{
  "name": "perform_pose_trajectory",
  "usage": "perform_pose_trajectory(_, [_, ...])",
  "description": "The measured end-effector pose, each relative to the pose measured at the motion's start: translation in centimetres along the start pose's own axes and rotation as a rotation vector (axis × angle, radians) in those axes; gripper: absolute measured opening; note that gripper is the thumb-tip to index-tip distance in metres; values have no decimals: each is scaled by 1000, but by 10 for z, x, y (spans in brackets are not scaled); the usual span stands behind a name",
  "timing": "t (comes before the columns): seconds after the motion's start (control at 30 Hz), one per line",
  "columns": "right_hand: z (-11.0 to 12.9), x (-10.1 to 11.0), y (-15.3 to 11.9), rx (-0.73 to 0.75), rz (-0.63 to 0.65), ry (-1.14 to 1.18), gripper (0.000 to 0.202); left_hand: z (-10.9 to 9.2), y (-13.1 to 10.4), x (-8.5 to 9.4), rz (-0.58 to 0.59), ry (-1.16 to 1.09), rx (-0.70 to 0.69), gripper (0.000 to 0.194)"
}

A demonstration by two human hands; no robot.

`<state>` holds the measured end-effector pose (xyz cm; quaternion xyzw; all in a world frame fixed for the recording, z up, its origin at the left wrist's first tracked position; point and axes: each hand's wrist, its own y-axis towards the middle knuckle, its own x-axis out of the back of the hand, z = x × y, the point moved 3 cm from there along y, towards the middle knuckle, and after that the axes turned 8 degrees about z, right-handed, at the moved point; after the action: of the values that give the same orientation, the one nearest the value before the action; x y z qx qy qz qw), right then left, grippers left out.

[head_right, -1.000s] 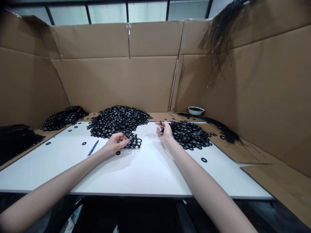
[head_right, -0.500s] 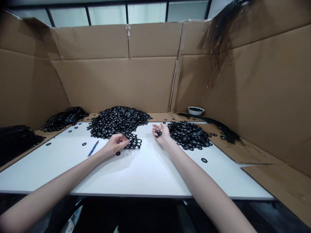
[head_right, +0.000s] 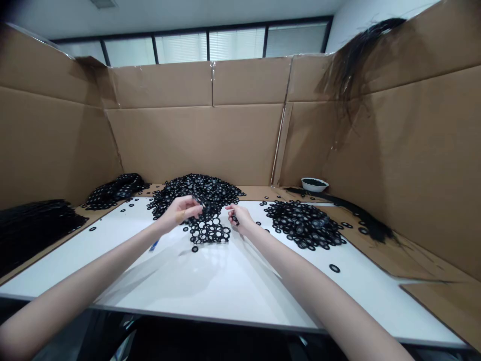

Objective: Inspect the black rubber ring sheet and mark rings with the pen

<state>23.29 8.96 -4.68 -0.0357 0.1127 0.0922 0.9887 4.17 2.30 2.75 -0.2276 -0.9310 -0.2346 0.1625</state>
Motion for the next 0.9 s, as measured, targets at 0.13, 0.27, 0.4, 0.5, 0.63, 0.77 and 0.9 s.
perform_pose_trajectory(0.13, [4,-17,24,140,-26,-202,17,-40,17,44,-88,36,-141,24])
perform_pose_trajectory(0.27, [-3,-26,41,280,-67,-408,22,-82,24,105,-150,135,-199,27])
perform_pose_trajectory(0.4, [-16,-30,46,389,-69,-610,25,-110,4,177,-220,282,-86,22])
perform_pose_trajectory(0.5, [-23,-30,45,437,-50,-733,28,-114,-25,227,-181,417,124,26])
perform_pose_trajectory(0.63, [-27,-30,45,465,-18,-844,30,-107,-63,289,-337,583,310,29])
perform_pose_trajectory(0.77, [-27,-30,46,467,-8,-911,32,-109,-86,340,-604,502,157,12])
perform_pose_trajectory(0.9, [-26,-30,44,467,-6,-953,34,-125,-109,370,-844,445,-59,5])
